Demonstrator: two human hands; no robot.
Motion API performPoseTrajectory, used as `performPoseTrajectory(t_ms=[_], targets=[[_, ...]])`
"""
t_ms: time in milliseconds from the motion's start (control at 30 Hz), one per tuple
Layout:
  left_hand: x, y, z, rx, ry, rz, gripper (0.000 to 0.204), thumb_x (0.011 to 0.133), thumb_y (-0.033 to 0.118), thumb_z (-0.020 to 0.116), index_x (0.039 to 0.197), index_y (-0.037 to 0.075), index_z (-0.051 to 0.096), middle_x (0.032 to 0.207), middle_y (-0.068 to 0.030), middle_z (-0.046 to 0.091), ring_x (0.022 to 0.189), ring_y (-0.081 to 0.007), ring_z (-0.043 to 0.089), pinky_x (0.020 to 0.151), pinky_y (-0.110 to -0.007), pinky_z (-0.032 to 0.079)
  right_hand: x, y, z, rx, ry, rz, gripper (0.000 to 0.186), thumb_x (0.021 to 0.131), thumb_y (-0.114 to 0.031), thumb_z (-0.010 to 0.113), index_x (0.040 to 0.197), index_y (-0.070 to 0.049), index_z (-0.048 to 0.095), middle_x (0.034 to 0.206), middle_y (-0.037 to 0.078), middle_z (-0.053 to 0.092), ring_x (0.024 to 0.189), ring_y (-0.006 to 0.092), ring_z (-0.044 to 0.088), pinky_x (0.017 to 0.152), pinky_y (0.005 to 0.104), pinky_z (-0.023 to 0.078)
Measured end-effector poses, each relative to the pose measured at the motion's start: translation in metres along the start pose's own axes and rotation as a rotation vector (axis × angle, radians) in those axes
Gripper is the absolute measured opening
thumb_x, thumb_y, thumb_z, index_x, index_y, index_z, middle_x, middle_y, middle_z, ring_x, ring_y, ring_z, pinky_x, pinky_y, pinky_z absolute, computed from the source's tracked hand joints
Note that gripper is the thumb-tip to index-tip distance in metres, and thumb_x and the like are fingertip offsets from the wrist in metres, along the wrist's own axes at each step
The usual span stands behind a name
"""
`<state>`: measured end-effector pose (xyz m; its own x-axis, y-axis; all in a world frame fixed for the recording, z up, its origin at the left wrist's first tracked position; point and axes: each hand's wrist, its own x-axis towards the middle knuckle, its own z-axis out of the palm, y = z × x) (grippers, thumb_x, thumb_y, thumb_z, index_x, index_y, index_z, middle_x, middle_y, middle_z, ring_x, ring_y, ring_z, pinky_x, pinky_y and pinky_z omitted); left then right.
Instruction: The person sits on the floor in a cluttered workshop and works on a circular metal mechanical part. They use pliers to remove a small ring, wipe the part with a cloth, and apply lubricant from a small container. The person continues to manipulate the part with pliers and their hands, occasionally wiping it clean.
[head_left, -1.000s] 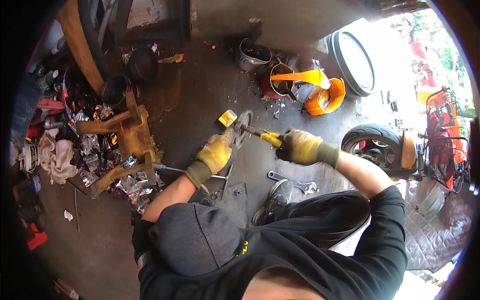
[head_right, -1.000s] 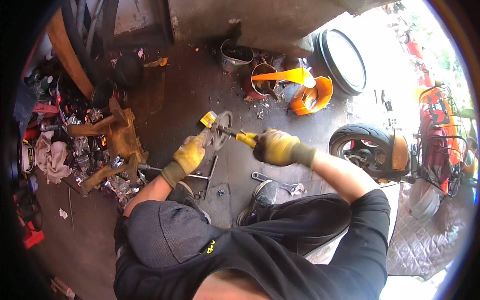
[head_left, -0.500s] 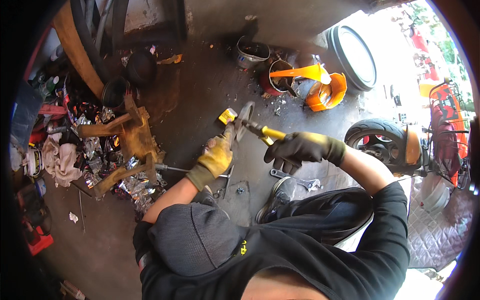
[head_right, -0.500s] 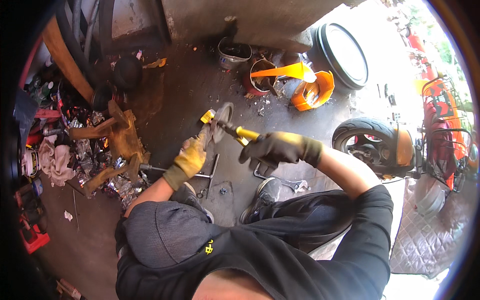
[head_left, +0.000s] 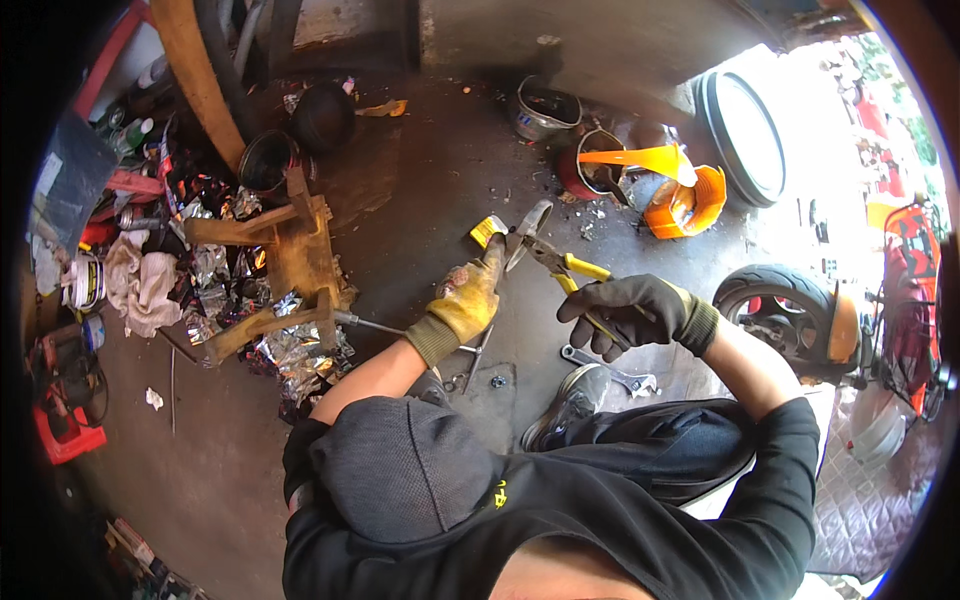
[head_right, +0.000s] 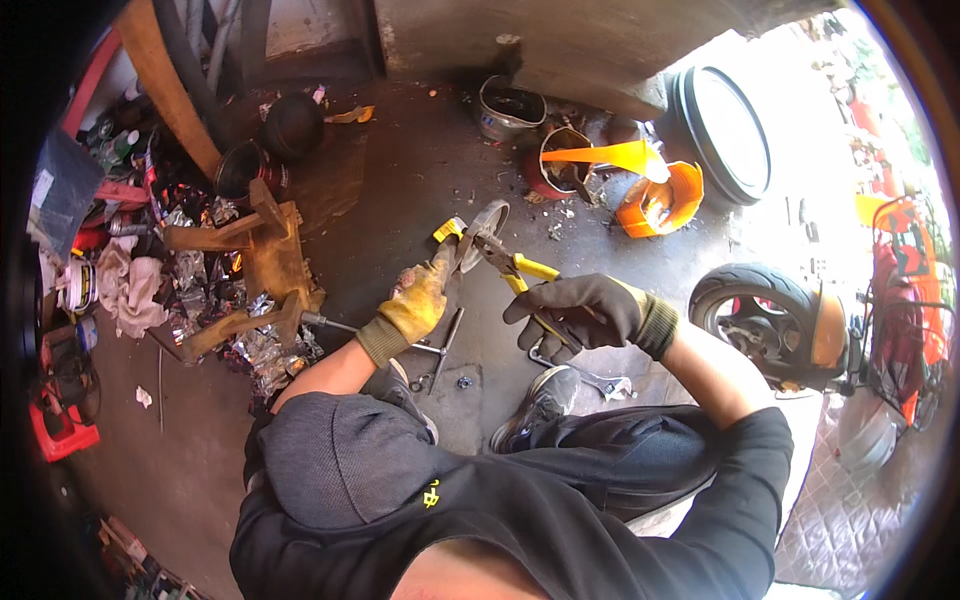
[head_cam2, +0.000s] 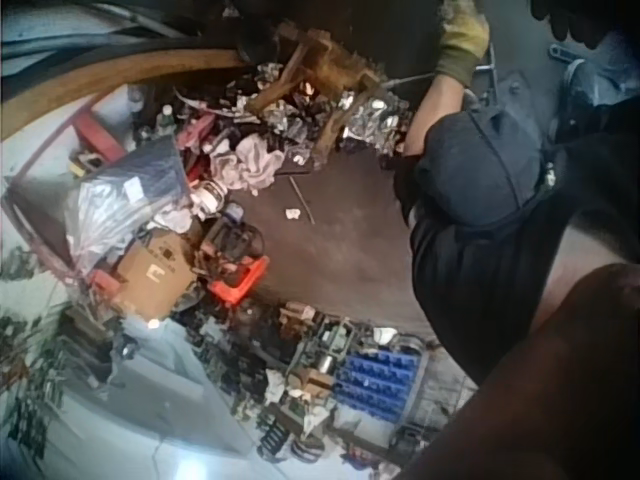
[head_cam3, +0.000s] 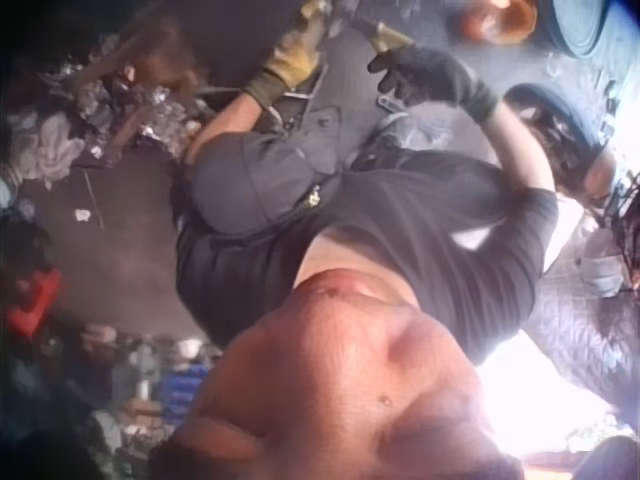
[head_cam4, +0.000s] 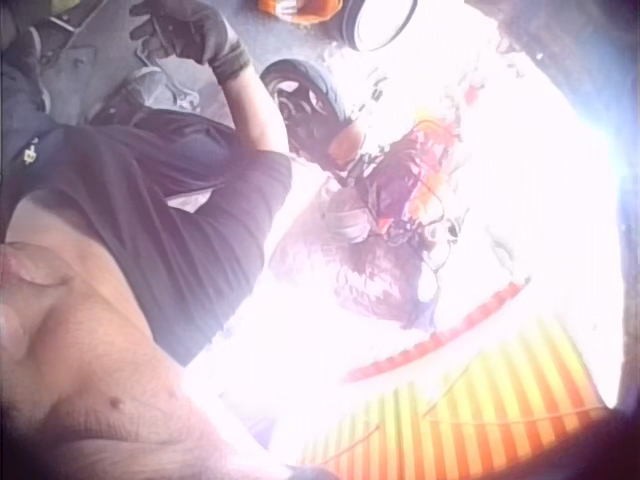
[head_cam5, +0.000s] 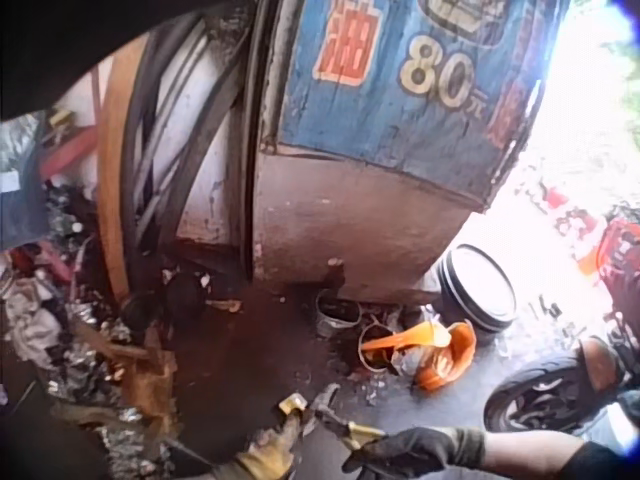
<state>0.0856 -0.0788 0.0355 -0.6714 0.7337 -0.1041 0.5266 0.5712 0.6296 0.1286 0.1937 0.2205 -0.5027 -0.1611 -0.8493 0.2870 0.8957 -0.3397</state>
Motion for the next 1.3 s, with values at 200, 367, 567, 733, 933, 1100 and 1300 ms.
performPoseTrajectory(t_ms=[200, 367, 567, 733, 933, 1100, 1300], targets=[[0.001, -0.004, -0.005, -0.067, 0.104, -0.005, 0.087, 0.088, 0.01, 0.069, 0.166, -0.003, 0.031, 0.094, -0.0262, 0.072, 0.087, -0.0443, 0.073, 0.077, -0.056, 0.056, 0.004, 0.002, 0.024, -0.722, 0.564, 0.037, 0.04, 0.104, -0.03, 0.06, 0.14, -0.013, 0.065, 0.128, 0.019, 0.067, 0.107, 0.0385, 0.066, 0.085, 0.0507, 0.053], [0.001, -0.004, -0.004, -0.04, 0.11, -0.001, 0.095, 0.084, 0.008, 0.075, 0.165, -0.006, 0.029, 0.095, -0.0265, 0.072, 0.086, -0.0426, 0.074, 0.077, -0.054, 0.057, 0.001, 0.021, 0.007, 1.056, -0.292, -0.016, 0.037, 0.105, -0.04, 0.071, 0.125, -0.009, 0.076, 0.099, 0.005, 0.076, 0.084, 0.0129, 0.075, 0.075, 0.0328, 0.064], [-0.004, -0.022, 0.009, -0.025, 0.225, 0.183, 0.101, 0.084, 0.009, 0.073, 0.171, -0.001, 0.021, 0.096, -0.0221, 0.07, 0.087, -0.0389, 0.07, 0.077, -0.051, 0.056, 0.006, 0.004, 0.033, -0.535, 0.514, -0.06, 0.034, 0.101, -0.033, 0.068, 0.121, -0.006, 0.071, 0.109, 0.021, 0.07, 0.091, 0.0367, 0.073, 0.078, 0.0505, 0.057], [-0.013, -0.019, 0.027, 0.079, 0.099, 0.073, 0.092, 0.09, 0.012, 0.066, 0.17, -0.005, 0.025, 0.131, -0.0214, 0.065, 0.103, -0.037, 0.065, 0.093, -0.048, 0.051, 0.01, 0.011, 0.025, -0.124, 0.353, -0.106, 0.032, 0.103, -0.029, 0.071, 0.125, -0.006, 0.074, 0.115, 0.022, 0.073, 0.098, 0.0375, 0.074, 0.084, 0.0485, 0.06], [0.001, -0.008, 0.016, -0.047, 0.102, -0.012, 0.087, 0.091, 0.017, 0.066, 0.167, -0.007, 0.03, 0.091, -0.0222, 0.071, 0.082, -0.035, 0.071, 0.077, -0.047, 0.057, 0.014, 0.014, 0.026, 0.659, -0.135, -0.095, 0.047, 0.109, -0.035, 0.062, 0.143, -0.003, 0.063, 0.117, 0.022, 0.075, 0.086, 0.0286, 0.077, 0.073, 0.0434, 0.062], [0.0, 0.006, -0.002, -0.04, 0.048, -0.094, 0.082, 0.092, 0.016, 0.064, 0.165, -0.008, 0.033, 0.097, -0.0239, 0.073, 0.084, -0.0355, 0.072, 0.076, -0.045, 0.059, 0.021, 0.003, 0.033, -0.832, 0.69, -0.049, 0.042, 0.101, -0.02, 0.068, 0.142, -0.01, 0.065, 0.132, 0.02, 0.071, 0.105, 0.0328, 0.07, 0.087, 0.0481, 0.057], [0.001, -0.005, -0.019, 0.024, 0.413, 0.047, 0.082, 0.091, 0.016, 0.064, 0.166, -0.003, 0.036, 0.135, -0.0281, 0.066, 0.111, -0.0396, 0.071, 0.095, -0.05, 0.056, 0.009, 0.006, 0.001, 1.336, -0.475, -0.236, 0.043, 0.113, -0.03, 0.057, 0.142, 0.0, 0.065, 0.118, 0.02, 0.076, 0.081, 0.0268, 0.075, 0.077, 0.0387, 0.063]])
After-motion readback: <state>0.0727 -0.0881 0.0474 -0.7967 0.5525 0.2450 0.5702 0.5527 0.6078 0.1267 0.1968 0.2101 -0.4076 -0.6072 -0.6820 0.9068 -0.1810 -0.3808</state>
